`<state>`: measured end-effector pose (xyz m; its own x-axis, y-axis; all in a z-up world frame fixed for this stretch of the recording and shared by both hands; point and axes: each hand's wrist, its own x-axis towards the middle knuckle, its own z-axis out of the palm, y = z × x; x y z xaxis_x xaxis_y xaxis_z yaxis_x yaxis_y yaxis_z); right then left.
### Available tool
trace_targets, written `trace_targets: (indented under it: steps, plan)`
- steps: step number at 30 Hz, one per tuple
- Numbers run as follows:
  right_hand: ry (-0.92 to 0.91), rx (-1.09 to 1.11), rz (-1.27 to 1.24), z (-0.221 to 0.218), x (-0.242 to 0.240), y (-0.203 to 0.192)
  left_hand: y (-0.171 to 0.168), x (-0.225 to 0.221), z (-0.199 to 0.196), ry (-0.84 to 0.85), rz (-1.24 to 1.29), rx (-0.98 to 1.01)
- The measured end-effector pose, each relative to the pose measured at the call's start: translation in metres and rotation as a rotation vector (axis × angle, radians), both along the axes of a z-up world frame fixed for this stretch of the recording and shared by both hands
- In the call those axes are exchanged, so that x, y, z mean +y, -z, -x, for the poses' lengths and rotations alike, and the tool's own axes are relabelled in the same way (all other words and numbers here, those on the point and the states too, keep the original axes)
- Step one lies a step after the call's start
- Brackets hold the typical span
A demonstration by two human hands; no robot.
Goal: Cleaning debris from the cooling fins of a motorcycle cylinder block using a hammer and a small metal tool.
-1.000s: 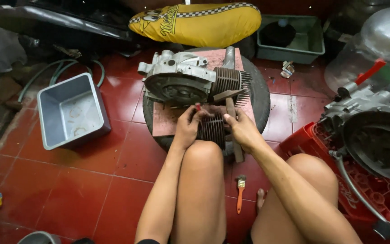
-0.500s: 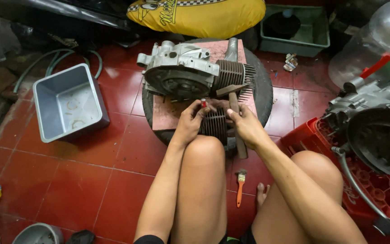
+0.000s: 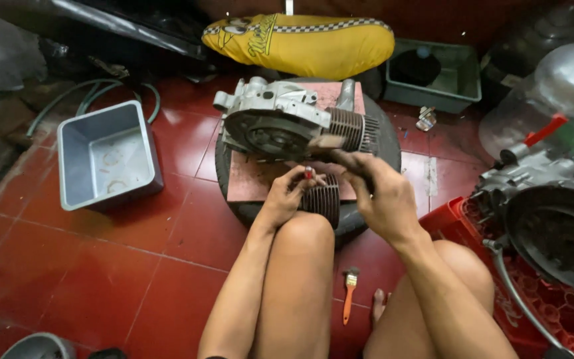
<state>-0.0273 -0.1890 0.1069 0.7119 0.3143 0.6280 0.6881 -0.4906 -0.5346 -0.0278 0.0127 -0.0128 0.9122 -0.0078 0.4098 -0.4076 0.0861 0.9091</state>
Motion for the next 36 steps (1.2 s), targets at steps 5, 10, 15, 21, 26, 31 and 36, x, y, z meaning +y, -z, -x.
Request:
trace_targets:
  steps: [5,10,15,21,26,31,36]
  plan:
    - [0.023,-0.055,-0.02,-0.004,-0.006,0.005,0.005,-0.008,-0.007,-0.045,-0.188,0.029]
    - [0.021,-0.101,0.031,-0.002,-0.013,-0.005,-0.012,-0.015,-0.005,-0.079,-0.309,0.081]
    - [0.035,-0.08,0.062,0.0,-0.021,-0.013,-0.016,-0.021,-0.007,-0.15,-0.454,0.08]
    - [0.065,0.014,0.056,-0.015,-0.044,-0.005,-0.015,-0.025,-0.014,-0.116,-0.545,0.021]
    - [0.047,0.054,0.056,-0.019,-0.047,-0.007,-0.033,-0.031,-0.011,-0.15,-0.573,0.101]
    - [0.026,0.108,0.069,-0.021,-0.047,-0.007,-0.031,-0.026,-0.015,-0.165,-0.55,0.12]
    - [0.058,0.16,0.079,-0.02,-0.049,-0.006,-0.027,-0.027,-0.014,-0.143,-0.573,0.104]
